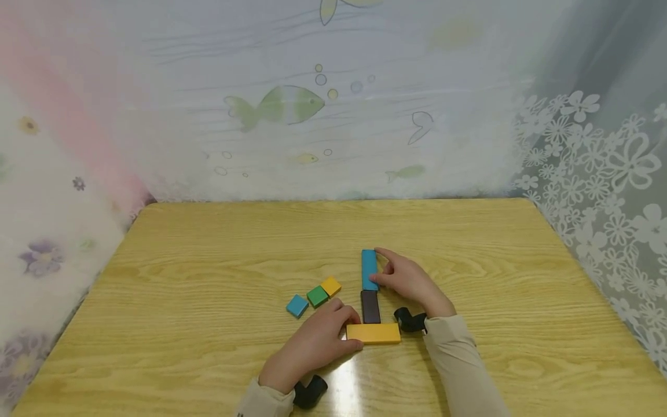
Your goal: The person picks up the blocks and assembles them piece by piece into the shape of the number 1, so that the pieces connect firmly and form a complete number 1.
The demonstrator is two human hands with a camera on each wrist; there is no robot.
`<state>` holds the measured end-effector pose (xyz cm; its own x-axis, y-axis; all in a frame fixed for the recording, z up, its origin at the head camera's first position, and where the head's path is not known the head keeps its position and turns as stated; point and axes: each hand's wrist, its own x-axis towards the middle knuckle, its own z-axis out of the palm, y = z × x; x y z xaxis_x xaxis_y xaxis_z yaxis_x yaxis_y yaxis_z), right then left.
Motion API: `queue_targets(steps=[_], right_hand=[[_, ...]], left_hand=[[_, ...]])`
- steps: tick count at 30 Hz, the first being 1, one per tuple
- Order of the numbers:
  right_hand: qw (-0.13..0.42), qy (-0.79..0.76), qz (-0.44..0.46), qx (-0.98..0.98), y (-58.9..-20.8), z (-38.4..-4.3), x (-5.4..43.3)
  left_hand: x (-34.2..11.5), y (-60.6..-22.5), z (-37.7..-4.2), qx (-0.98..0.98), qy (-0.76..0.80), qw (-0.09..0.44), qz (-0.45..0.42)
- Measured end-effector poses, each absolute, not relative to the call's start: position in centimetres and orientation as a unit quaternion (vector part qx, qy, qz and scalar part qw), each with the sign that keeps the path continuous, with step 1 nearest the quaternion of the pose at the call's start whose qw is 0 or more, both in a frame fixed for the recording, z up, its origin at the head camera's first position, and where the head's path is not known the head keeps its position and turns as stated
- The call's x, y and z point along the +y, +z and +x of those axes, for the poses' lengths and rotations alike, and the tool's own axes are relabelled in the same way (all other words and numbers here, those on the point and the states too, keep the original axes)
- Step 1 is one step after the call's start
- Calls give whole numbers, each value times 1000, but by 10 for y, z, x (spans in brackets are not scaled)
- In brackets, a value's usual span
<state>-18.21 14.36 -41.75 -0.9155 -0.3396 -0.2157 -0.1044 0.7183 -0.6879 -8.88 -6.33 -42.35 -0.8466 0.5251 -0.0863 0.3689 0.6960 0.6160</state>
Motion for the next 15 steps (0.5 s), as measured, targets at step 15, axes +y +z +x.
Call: queue_targets(steps=[15], right_hand=[[170,-360,-122,909,-416,-180,143]], left_hand=[[-63,-425,-89,914,296,125,249]])
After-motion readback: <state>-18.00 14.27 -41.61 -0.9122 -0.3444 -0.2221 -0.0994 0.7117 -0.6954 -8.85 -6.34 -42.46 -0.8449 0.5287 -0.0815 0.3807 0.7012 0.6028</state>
